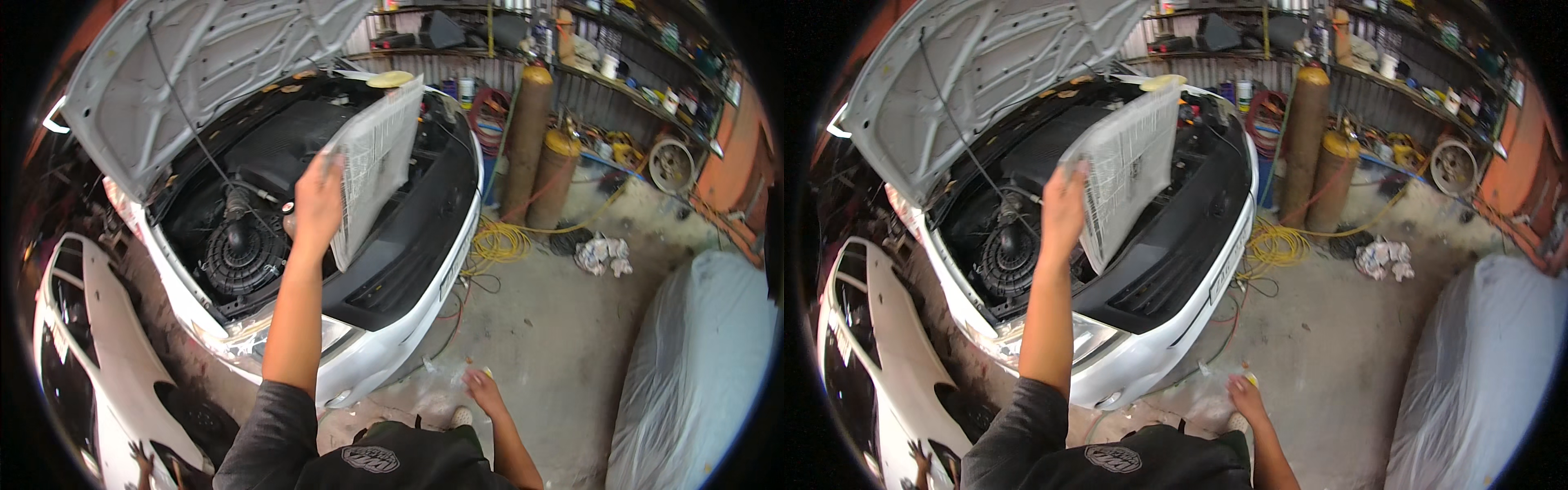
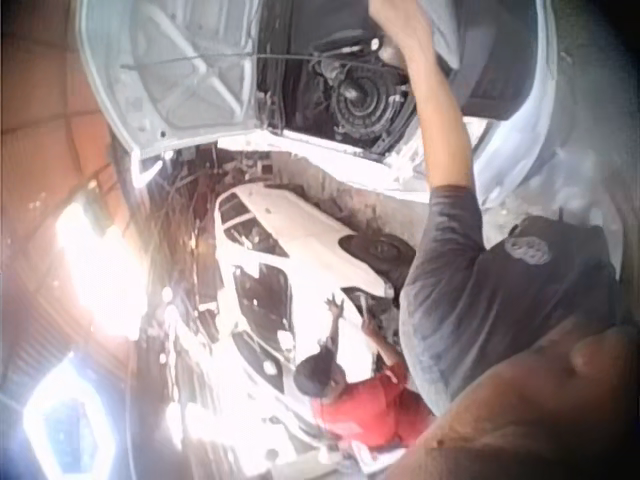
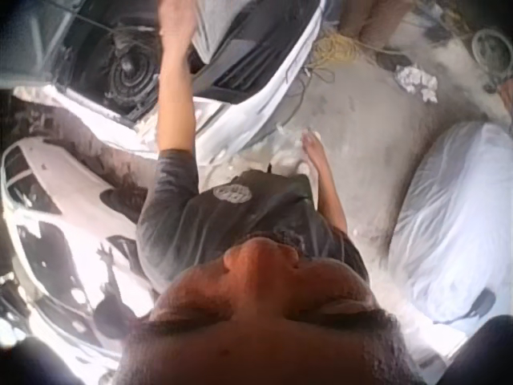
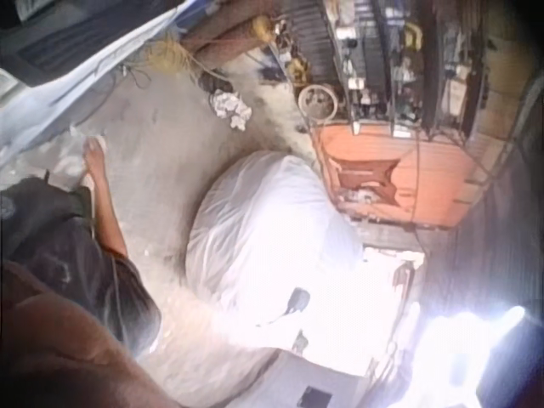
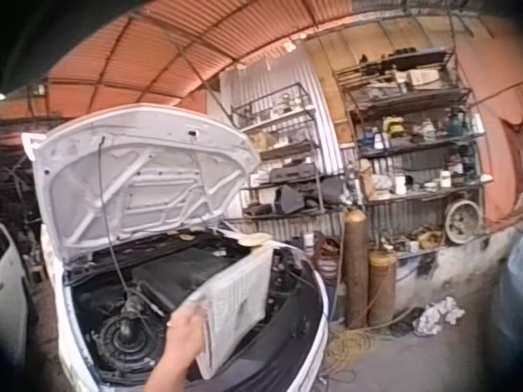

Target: The person applies newspaper and masking tape to the front fender and headlight area of a white vehicle. The person tears strips of tape, positions the paper over the car body, and presses the tape down along the edges of the headlight and bumper.

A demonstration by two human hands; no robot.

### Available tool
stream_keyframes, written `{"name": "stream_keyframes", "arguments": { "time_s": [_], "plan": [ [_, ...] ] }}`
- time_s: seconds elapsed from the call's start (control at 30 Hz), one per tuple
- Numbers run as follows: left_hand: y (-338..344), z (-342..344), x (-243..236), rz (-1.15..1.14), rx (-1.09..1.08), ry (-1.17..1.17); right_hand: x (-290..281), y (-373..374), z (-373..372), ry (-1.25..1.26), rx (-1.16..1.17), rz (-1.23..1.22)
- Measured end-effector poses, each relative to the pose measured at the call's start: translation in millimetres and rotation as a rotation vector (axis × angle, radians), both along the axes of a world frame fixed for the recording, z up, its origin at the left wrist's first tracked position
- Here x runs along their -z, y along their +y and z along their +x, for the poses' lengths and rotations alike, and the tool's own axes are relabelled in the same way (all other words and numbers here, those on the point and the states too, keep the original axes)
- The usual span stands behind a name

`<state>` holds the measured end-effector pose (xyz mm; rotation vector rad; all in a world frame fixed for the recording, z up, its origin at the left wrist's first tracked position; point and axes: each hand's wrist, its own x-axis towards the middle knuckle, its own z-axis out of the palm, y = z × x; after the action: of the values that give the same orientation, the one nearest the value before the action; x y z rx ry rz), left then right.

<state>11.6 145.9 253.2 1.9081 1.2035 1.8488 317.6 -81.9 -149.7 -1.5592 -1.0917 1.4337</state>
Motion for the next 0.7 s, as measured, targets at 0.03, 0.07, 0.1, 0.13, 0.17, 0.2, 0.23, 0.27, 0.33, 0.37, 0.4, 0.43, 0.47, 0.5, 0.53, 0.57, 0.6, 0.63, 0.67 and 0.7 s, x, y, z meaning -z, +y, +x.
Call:
{"name": "stream_keyframes", "arguments": {
  "time_s": [0.03, 0.07, 0.1, 0.13, 0.17, 0.2, 0.23, 0.27, 0.33, 0.37, 0.4, 0.43, 0.47, 0.5, 0.53, 0.57, 0.6, 0.63, 0.67, 0.7],
  "plan": [
    [-17, 1, -13, 0.011, 0.092, -0.148, -44, 32, -7, 0.085, -0.101, 0.089],
    [-38, 10, -21, -0.037, 0.182, -0.341, -87, 62, -14, 0.251, -0.168, 0.121],
    [-58, 20, -27, -0.08, 0.276, -0.536, -106, 91, -16, 0.459, -0.221, 0.155],
    [-79, 26, -28, -0.049, 0.273, -0.621, -120, 113, -24, 0.679, -0.294, 0.173],
    [-98, 32, -22, -0.024, 0.211, -0.684, -143, 127, -31, 0.876, -0.277, 0.199],
    [-120, 27, -8, -0.045, 0.108, -0.677, -165, 134, -48, 1.087, -0.274, 0.212],
    [-137, 21, 16, -0.064, 0.017, -0.687, -182, 135, -49, 1.115, -0.277, 0.335],
    [-160, 21, 37, -0.099, -0.037, -0.724, -198, 135, -52, 1.152, -0.282, 0.451],
    [-203, 28, 78, -0.135, -0.042, -0.804, -206, 133, -29, 1.265, -0.279, 0.362],
    [-229, 31, 95, -0.139, -0.015, -0.84, -207, 127, -22, 1.203, -0.291, 0.351],
    [-256, 31, 108, -0.177, -0.039, -0.824, -211, 126, -17, 1.14, -0.311, 0.364],
    [-283, 31, 121, -0.219, -0.053, -0.818, -213, 125, -12, 1.068, -0.327, 0.387],
    [-308, 30, 133, -0.26, -0.058, -0.814, -212, 125, -9, 1.03, -0.346, 0.381],
    [-333, 28, 143, -0.245, 0.101, -0.862, -209, 126, -7, 0.988, -0.363, 0.379],
    [-365, 30, 150, -0.245, 0.246, -0.914, -208, 123, -2, 0.943, -0.374, 0.348],
    [-394, 33, 154, -0.235, 0.397, -0.962, -211, 121, 6, 0.925, -0.448, 0.303],
    [-418, 35, 153, -0.301, 0.493, -0.974, -211, 120, 9, 0.929, -0.52, 0.271],
    [-434, 38, 158, -0.332, 0.464, -0.959, -207, 117, 5, 0.941, -0.591, 0.241],
    [-449, 41, 165, -0.365, 0.439, -0.944, -204, 113, -1, 0.922, -0.66, 0.212],
    [-464, 46, 171, -0.402, 0.421, -0.931, -199, 107, -6, 0.899, -0.724, 0.187]
  ]
}}
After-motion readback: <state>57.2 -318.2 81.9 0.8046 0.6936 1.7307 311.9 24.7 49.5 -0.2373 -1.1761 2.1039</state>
